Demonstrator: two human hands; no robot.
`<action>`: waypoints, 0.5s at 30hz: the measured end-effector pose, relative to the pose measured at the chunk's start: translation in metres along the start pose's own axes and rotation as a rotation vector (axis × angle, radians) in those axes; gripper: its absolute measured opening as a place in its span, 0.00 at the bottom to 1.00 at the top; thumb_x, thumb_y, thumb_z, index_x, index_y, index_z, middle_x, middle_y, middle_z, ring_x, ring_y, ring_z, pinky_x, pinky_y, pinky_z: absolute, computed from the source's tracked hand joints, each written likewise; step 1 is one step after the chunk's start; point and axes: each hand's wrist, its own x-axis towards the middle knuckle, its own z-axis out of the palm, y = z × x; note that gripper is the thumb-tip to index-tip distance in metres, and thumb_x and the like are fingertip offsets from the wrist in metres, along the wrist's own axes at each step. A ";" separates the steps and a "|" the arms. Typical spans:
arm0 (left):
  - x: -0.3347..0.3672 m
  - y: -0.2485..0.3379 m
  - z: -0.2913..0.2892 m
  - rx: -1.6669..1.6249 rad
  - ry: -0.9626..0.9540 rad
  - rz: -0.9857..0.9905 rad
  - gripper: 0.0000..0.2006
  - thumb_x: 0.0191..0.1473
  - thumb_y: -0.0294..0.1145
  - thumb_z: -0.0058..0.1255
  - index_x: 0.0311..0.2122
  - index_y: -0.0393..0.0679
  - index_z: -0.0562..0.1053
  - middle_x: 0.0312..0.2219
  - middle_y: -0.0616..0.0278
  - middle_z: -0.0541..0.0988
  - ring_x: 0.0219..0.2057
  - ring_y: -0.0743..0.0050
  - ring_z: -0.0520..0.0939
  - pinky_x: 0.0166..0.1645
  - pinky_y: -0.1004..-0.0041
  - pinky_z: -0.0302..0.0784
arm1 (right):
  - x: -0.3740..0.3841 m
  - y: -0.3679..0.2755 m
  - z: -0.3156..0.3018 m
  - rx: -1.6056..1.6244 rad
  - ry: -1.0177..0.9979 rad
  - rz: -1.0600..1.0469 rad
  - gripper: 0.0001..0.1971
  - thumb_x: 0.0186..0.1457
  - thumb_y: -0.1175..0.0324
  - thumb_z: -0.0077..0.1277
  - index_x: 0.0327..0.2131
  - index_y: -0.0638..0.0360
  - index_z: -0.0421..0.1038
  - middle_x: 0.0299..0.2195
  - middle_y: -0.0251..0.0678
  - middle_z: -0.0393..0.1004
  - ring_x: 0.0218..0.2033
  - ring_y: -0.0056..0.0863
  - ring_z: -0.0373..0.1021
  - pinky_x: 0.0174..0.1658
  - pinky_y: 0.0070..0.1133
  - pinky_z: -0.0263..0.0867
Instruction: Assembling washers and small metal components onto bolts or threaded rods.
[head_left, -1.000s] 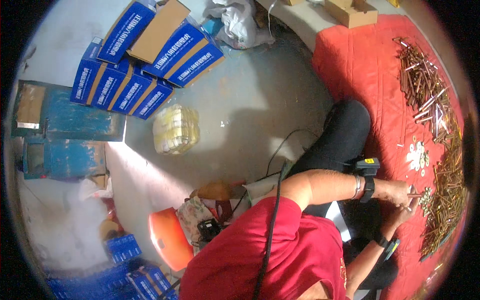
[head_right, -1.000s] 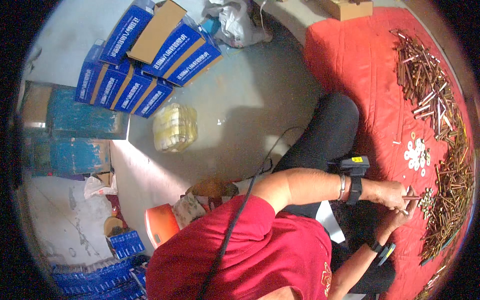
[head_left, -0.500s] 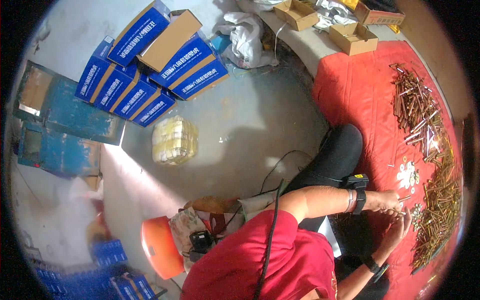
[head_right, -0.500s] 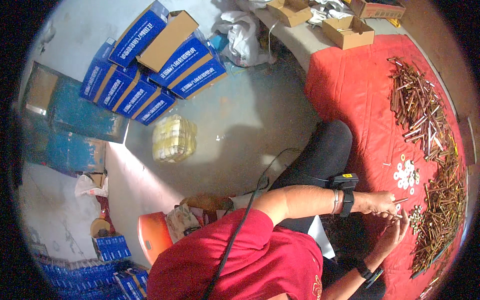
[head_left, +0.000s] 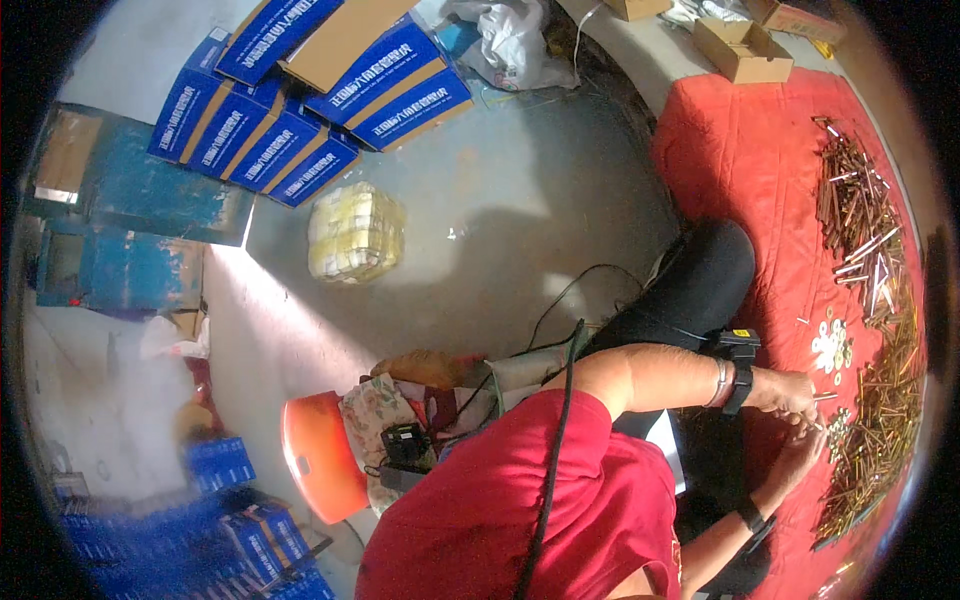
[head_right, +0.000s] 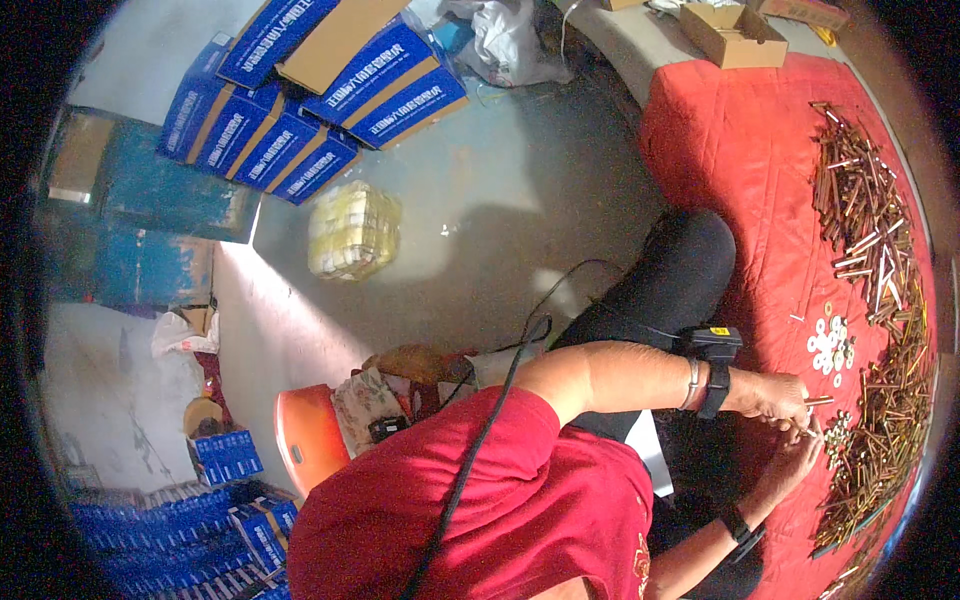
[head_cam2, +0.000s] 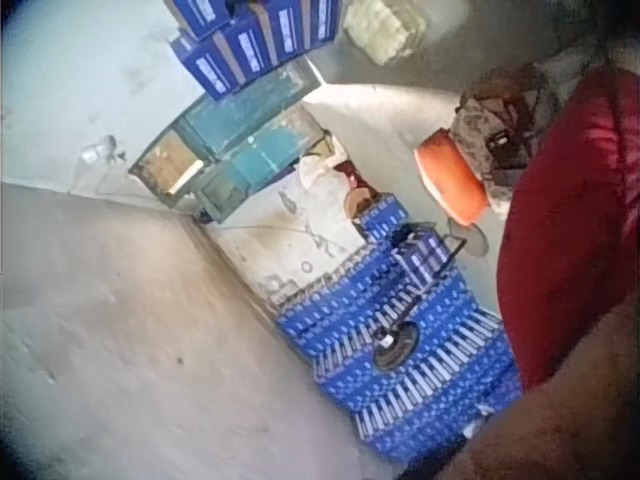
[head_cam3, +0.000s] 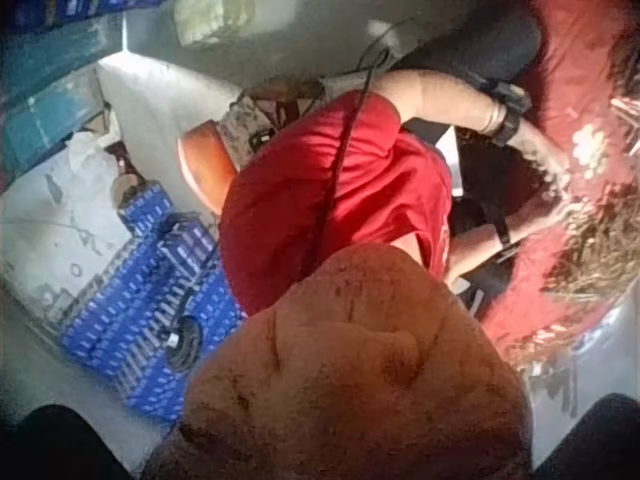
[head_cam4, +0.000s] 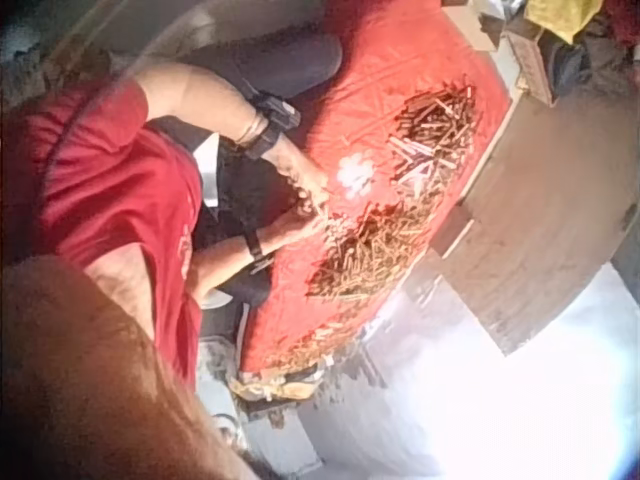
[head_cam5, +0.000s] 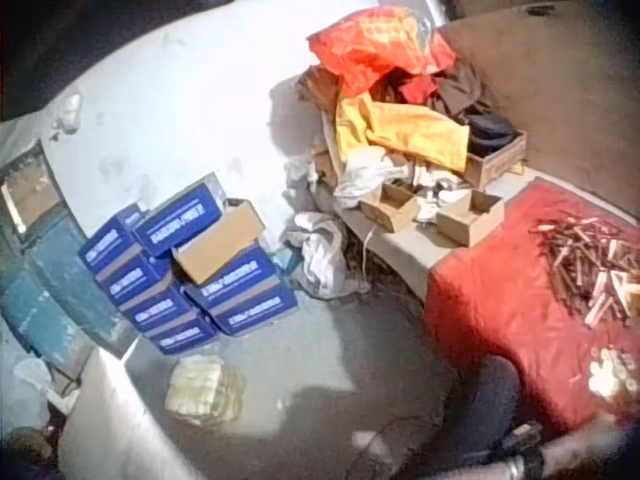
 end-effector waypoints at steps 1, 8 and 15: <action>-0.002 0.002 0.001 0.010 -0.001 0.004 0.07 0.46 0.31 0.51 0.23 0.40 0.77 0.13 0.65 0.72 0.11 0.81 0.66 0.14 0.78 0.55 | -0.001 0.006 -0.002 -0.010 -0.027 -0.057 0.17 0.61 0.67 0.38 0.48 0.69 0.60 0.43 0.38 0.63 0.42 0.26 0.64 0.44 0.18 0.64; -0.003 0.002 0.003 -0.033 -0.006 0.023 0.07 0.44 0.32 0.53 0.23 0.40 0.77 0.13 0.64 0.73 0.11 0.81 0.67 0.14 0.78 0.54 | -0.002 0.000 0.000 0.305 0.039 0.141 0.15 0.60 0.71 0.37 0.47 0.72 0.61 0.44 0.38 0.63 0.43 0.25 0.64 0.44 0.20 0.64; -0.002 0.001 0.003 0.009 -0.025 0.008 0.07 0.44 0.30 0.52 0.21 0.39 0.77 0.13 0.64 0.74 0.10 0.82 0.66 0.13 0.79 0.54 | 0.000 0.023 -0.006 0.516 0.041 0.153 0.17 0.60 0.69 0.37 0.48 0.72 0.60 0.43 0.40 0.65 0.44 0.26 0.65 0.45 0.20 0.64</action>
